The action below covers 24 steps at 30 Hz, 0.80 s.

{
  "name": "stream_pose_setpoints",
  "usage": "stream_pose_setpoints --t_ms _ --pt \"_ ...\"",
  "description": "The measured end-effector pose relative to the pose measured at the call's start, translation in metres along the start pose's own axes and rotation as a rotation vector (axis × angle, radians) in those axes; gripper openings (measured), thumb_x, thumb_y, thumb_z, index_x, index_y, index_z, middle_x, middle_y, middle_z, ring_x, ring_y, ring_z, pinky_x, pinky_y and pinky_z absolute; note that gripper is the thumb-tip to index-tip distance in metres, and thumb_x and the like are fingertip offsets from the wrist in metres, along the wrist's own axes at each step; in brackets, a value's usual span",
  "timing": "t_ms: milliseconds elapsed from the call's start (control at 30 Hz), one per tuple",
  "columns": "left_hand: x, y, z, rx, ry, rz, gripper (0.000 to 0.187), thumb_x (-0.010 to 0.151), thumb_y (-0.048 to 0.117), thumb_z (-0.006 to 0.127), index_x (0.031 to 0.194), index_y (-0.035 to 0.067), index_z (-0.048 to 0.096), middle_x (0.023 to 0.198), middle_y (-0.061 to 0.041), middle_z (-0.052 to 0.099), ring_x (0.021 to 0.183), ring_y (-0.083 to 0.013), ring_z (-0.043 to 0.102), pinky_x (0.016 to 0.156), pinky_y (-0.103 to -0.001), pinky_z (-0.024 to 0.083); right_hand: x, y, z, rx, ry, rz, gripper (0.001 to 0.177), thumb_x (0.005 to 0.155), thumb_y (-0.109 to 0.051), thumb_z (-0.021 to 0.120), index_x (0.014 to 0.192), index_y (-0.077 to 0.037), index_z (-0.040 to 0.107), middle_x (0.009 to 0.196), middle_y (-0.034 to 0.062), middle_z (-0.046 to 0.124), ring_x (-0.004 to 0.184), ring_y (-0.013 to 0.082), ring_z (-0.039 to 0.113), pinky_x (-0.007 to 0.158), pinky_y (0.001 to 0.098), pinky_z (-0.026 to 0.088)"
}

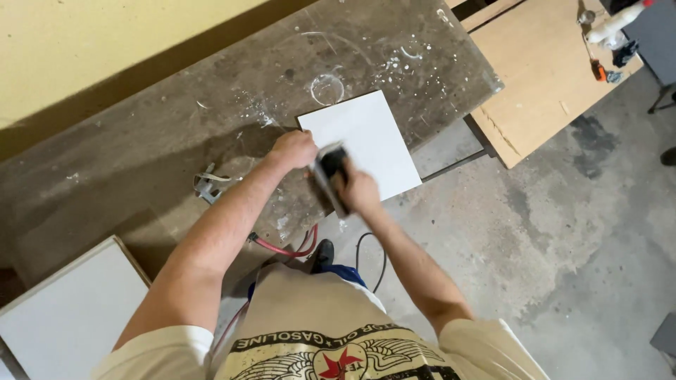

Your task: The person uses a handheld electric sander to smooth the surface of a white square board on a workbench. They repeatedly sand the board, wipe it with their hand, and then place it on a stack of similar boards before picking up another one to continue the process.

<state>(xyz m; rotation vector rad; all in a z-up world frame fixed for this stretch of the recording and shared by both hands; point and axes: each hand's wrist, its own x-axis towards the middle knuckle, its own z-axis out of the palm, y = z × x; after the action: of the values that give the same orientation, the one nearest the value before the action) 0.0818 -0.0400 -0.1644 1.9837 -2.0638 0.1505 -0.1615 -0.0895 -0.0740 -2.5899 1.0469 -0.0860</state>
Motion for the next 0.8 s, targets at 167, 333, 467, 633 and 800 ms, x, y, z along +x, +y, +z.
stream_pose_setpoints --t_ms 167,333,467,633,800 --pt "0.008 -0.012 0.039 0.137 -0.105 0.074 0.028 0.085 0.015 0.053 0.067 0.009 0.072 0.069 -0.014 0.065 0.067 -0.0342 0.07 0.057 -0.049 0.055 -0.065 0.061 -0.042 -0.058 0.033 0.034 0.051 0.09 -0.047 0.066 0.134 -0.024 0.061 0.087 0.0162 0.075 0.088 0.0373 0.075 0.078 0.0502 0.061" --pt "0.012 -0.013 0.036 0.094 -0.165 -0.055 0.032 0.092 0.027 0.054 0.066 0.017 0.072 0.07 -0.009 0.067 0.072 -0.0286 0.073 0.058 -0.041 0.056 -0.023 0.034 -0.046 -0.072 0.017 0.286 0.049 0.098 -0.049 0.056 0.136 -0.019 0.059 0.091 0.023 0.074 0.094 0.0434 0.073 0.082 0.0561 0.058" --pt "0.015 -0.003 0.002 -0.059 -0.303 -0.166 0.033 0.086 0.029 0.053 0.08 0.004 0.075 0.082 -0.016 0.074 0.084 -0.0342 0.076 0.069 -0.047 0.062 -0.066 0.01 -0.006 0.029 -0.003 0.088 0.051 0.092 -0.045 0.061 0.138 -0.024 0.055 0.09 0.0145 0.075 0.09 0.0362 0.074 0.078 0.0499 0.059" --pt "0.014 0.036 -0.074 -0.149 -0.303 -0.342 0.057 0.081 0.042 0.062 0.111 -0.007 0.066 0.101 -0.031 0.072 0.103 -0.044 0.072 0.085 -0.051 0.061 -0.075 0.108 -0.042 -0.046 -0.008 0.27 0.051 0.093 -0.048 0.06 0.14 -0.028 0.056 0.091 0.0176 0.075 0.088 0.0387 0.075 0.078 0.0536 0.06" --pt "0.015 0.042 -0.09 -0.118 -0.364 -0.348 0.054 0.078 0.047 0.061 0.116 0.011 0.074 0.12 -0.029 0.067 0.121 -0.042 0.065 0.099 -0.046 0.055 0.019 0.149 -0.058 -0.137 0.169 0.125 0.045 0.098 -0.047 0.061 0.136 -0.024 0.056 0.084 0.0162 0.074 0.079 0.0396 0.075 0.068 0.0529 0.059"
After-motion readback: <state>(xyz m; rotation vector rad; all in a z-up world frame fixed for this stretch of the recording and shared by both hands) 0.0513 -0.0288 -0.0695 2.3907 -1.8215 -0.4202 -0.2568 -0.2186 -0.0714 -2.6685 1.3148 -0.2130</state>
